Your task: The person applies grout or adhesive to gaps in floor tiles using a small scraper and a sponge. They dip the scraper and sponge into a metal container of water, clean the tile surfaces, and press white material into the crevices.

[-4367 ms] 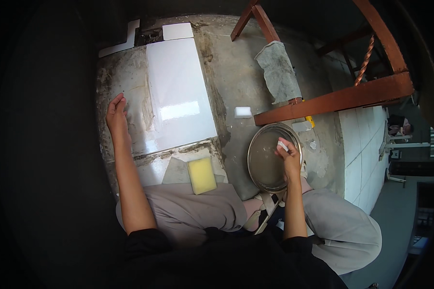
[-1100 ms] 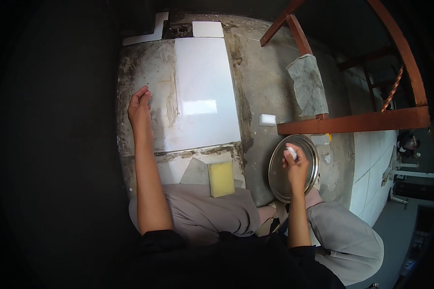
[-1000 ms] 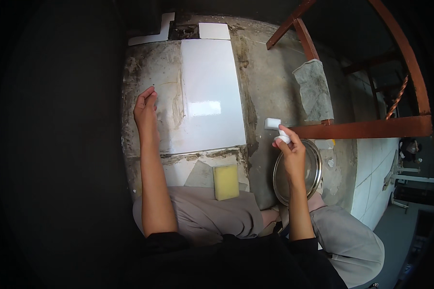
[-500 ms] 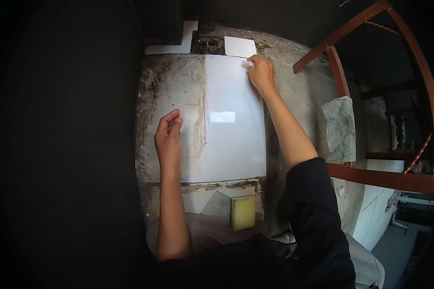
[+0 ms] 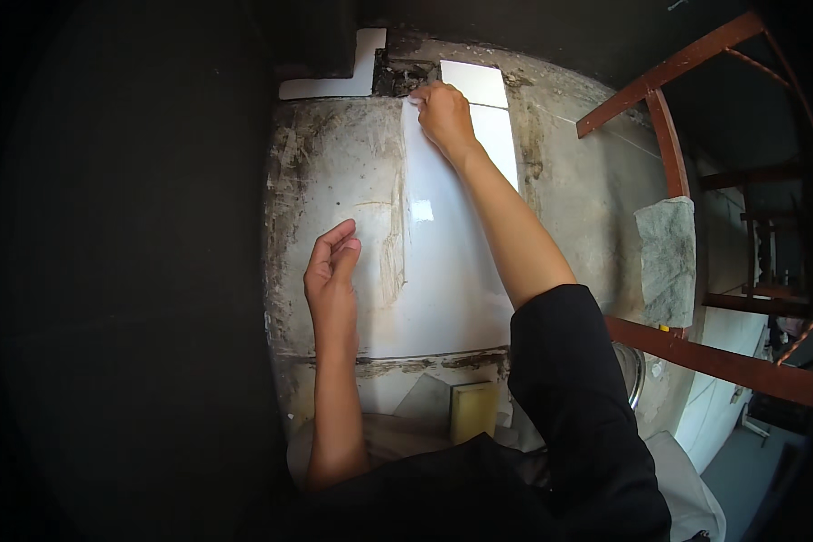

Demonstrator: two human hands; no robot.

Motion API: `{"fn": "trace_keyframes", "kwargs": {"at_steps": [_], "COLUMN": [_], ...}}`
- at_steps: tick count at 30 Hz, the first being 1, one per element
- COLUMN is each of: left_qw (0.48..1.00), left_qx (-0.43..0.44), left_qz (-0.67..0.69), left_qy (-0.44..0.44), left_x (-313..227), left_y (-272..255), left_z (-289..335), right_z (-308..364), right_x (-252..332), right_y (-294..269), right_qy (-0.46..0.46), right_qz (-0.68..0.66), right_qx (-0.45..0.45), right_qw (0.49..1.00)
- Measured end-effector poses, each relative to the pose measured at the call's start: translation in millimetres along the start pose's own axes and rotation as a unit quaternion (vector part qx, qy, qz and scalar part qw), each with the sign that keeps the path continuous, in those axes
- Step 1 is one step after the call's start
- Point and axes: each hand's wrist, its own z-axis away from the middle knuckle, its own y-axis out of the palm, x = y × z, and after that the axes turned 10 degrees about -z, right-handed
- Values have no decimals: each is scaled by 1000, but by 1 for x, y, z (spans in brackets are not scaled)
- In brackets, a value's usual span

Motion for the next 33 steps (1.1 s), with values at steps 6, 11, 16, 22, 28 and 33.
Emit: {"fn": "trace_keyframes", "kwargs": {"at_steps": [6, 11, 16, 22, 28, 33], "left_qw": [1000, 1000, 1000, 999, 999, 998], "left_qx": [1, -6, -4, -8, -6, -10], "left_qz": [12, 21, 24, 38, 39, 44], "left_qy": [5, 4, 20, 24, 30, 41], "left_x": [2, 2, -1, -3, 0, 5], "left_y": [-1, -1, -5, -2, -3, -3], "left_z": [-1, -2, 1, 2, 1, -1], "right_z": [19, 62, 122, 205, 260, 281], "right_x": [4, 21, 47, 81, 107, 126], "right_y": [-10, -27, -54, -84, -97, -101], "right_qy": [-74, -102, -104, -70, -64, -43], "right_qz": [-11, -28, -55, -66, -73, -68], "right_qx": [90, 122, 156, 200, 223, 242], "right_qw": [993, 987, 981, 975, 970, 967]}}
